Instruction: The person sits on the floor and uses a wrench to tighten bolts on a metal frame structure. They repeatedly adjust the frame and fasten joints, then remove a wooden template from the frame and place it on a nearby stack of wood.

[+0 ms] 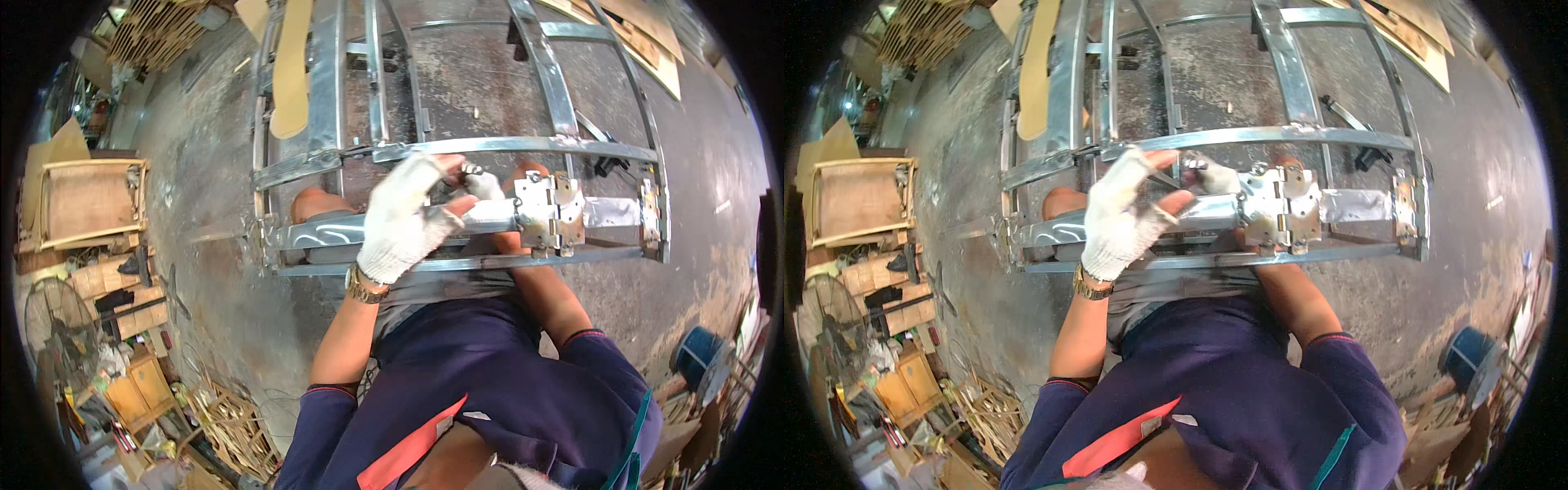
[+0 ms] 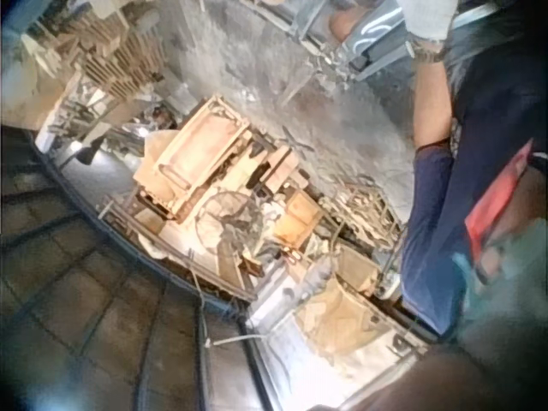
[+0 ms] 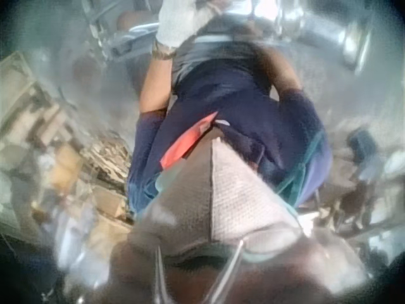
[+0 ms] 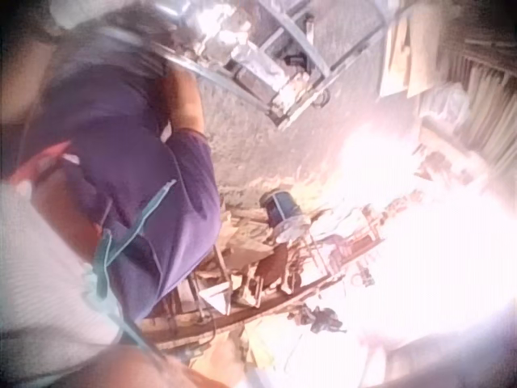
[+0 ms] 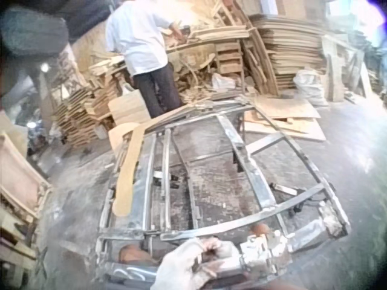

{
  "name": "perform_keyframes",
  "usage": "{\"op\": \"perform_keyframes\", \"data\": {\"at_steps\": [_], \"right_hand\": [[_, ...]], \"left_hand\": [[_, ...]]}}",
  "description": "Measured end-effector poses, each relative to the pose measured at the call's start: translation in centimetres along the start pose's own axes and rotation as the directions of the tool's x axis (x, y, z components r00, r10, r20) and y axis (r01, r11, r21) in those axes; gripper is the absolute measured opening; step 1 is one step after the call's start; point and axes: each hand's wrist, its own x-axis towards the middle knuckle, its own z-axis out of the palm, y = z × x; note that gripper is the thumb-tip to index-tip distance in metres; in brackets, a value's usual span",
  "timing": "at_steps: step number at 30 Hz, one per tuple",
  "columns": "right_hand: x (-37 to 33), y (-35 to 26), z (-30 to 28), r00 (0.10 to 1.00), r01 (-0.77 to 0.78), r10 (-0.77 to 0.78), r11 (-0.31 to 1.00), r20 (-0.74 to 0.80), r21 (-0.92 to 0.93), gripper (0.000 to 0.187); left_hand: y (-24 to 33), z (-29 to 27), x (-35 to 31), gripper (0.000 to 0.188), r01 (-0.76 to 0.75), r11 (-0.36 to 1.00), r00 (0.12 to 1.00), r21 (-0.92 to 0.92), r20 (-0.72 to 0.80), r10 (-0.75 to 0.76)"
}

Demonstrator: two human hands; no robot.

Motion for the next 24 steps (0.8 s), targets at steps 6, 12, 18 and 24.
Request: {"op": "perform_keyframes", "data": {"at_steps": [6, 12, 18, 24], "right_hand": [[4.4, 2.7, -6.6, 0.964, -0.081, -0.141, 0.653, -0.226, -0.753, 0.023], [10.4, 3.8, -9.7, 0.923, 0.125, -0.381, 0.180, 0.048, -0.976, 0.023], [10.7, 9.5, -16.0, 0.994, -0.102, -0.040, 0.006, -0.102, -0.995, 0.028], [10.7, 10.3, -17.0, 0.986, -0.154, 0.053, -0.043, -0.156, -0.987, 0.030]], "left_hand": [[-6.9, -7.5, -0.5, 0.058, 0.142, 0.754, 0.990, 0.642, -0.092, -0.108], [-10.5, -8.6, 0.1, 0.052, 0.021, 0.693, 0.994, 0.721, 0.062, -0.094], [-11.0, -8.5, 0.4, 0.037, -0.014, 0.756, 0.991, 0.655, 0.107, -0.075], [-10.2, -8.7, 0.5, 0.039, 0.023, 0.769, 0.988, 0.639, 0.102, -0.115]]}}
